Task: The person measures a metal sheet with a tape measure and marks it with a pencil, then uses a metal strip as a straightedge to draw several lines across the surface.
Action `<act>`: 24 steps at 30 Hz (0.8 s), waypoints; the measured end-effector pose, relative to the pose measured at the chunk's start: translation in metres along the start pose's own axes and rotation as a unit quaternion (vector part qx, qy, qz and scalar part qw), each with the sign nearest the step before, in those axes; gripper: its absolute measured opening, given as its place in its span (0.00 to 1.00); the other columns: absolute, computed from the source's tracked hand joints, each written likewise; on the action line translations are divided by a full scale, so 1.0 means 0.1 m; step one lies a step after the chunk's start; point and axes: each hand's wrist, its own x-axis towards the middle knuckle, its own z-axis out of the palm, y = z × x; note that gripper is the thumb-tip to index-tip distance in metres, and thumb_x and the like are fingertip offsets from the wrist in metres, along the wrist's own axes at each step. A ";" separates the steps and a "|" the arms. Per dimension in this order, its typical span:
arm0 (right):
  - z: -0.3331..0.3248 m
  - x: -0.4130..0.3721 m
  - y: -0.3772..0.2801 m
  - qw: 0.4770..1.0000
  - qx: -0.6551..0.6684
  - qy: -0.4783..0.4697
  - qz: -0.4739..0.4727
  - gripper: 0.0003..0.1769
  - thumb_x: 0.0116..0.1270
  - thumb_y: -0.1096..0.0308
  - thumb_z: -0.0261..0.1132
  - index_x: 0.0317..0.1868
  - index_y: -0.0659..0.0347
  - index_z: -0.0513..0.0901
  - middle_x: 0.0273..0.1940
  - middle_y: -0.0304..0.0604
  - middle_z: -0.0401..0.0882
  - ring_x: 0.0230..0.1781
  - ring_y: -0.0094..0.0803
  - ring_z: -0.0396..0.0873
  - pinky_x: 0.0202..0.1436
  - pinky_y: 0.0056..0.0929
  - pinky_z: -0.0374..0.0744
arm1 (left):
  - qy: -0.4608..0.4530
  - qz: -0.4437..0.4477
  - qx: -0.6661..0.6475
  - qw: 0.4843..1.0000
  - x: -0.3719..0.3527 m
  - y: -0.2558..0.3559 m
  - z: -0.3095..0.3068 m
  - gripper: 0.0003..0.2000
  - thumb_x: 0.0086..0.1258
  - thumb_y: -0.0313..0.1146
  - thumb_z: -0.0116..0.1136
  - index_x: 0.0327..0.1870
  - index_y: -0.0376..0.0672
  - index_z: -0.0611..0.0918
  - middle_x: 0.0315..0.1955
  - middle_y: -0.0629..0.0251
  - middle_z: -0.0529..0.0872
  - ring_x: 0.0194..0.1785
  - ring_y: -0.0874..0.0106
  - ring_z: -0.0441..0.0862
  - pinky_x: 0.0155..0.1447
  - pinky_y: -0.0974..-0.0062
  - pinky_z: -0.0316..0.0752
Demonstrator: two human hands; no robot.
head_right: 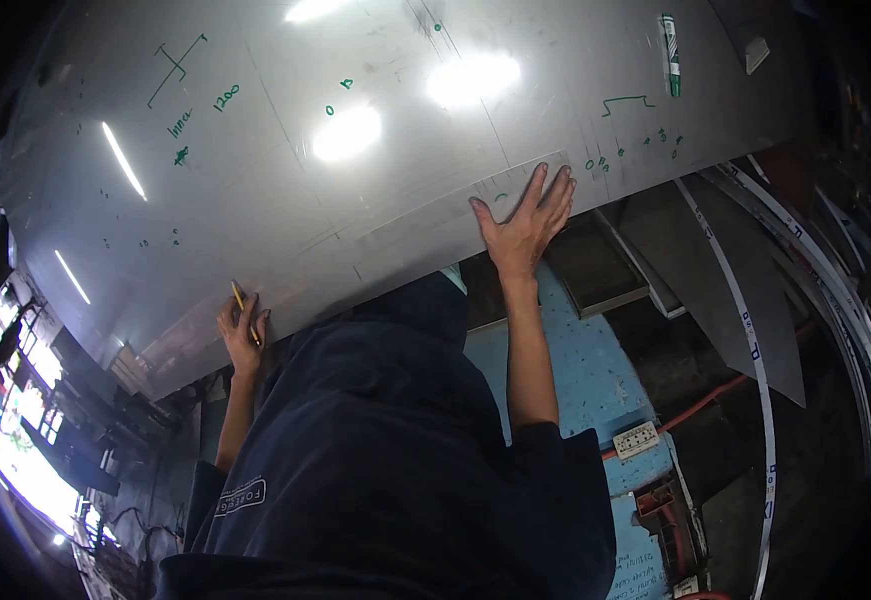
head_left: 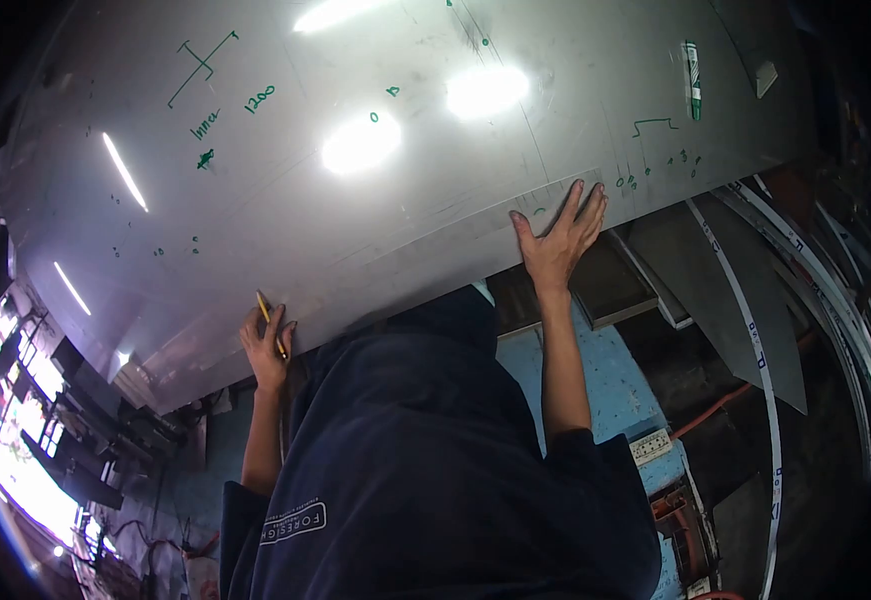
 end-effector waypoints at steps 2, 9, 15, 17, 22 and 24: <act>0.01 0.01 -0.01 1.000 -0.001 0.000 -0.001 0.64 0.57 0.30 0.71 0.82 0.60 0.53 0.80 0.68 0.44 0.79 0.70 0.46 0.75 0.69 0.52 | -0.007 -0.001 0.003 1.000 0.00 0.00 0.01 0.25 0.61 0.34 0.75 0.62 0.53 0.83 0.61 0.52 0.75 0.64 0.52 0.73 0.66 0.54 0.69; -0.05 0.07 -0.02 0.999 0.024 -0.012 0.037 0.64 0.55 0.30 0.73 0.80 0.61 0.56 0.80 0.66 0.46 0.79 0.70 0.47 0.74 0.72 0.53 | -0.045 0.062 0.002 0.997 0.44 0.36 -0.09 0.27 0.58 0.39 0.77 0.61 0.56 0.84 0.61 0.55 0.76 0.64 0.54 0.73 0.66 0.55 0.69; 0.02 0.06 0.04 0.999 0.032 -0.001 0.030 0.65 0.54 0.28 0.72 0.79 0.64 0.57 0.79 0.66 0.48 0.79 0.69 0.48 0.74 0.74 0.51 | -0.029 0.097 0.003 0.995 0.48 0.31 -0.03 0.26 0.57 0.37 0.77 0.60 0.58 0.85 0.59 0.58 0.78 0.62 0.56 0.74 0.64 0.56 0.70; 0.05 0.06 0.05 0.999 0.029 0.001 0.032 0.65 0.54 0.26 0.71 0.79 0.64 0.58 0.79 0.66 0.49 0.79 0.69 0.48 0.74 0.75 0.49 | -0.024 0.100 -0.001 0.995 0.48 0.30 -0.02 0.26 0.57 0.37 0.78 0.60 0.58 0.85 0.59 0.58 0.78 0.62 0.56 0.75 0.64 0.56 0.70; 0.07 0.05 0.04 0.999 0.018 0.003 0.029 0.64 0.55 0.25 0.69 0.80 0.62 0.57 0.80 0.66 0.49 0.79 0.70 0.48 0.75 0.75 0.48 | -0.021 0.107 -0.005 0.994 0.51 0.32 -0.05 0.27 0.56 0.35 0.78 0.60 0.57 0.85 0.59 0.58 0.79 0.62 0.56 0.75 0.63 0.56 0.71; 0.07 0.05 0.05 1.000 0.015 0.006 0.026 0.64 0.56 0.25 0.69 0.80 0.61 0.57 0.80 0.66 0.48 0.79 0.70 0.48 0.75 0.75 0.48 | -0.013 0.118 -0.013 0.993 0.52 0.32 -0.05 0.27 0.55 0.34 0.79 0.60 0.56 0.85 0.58 0.57 0.79 0.61 0.56 0.75 0.63 0.55 0.71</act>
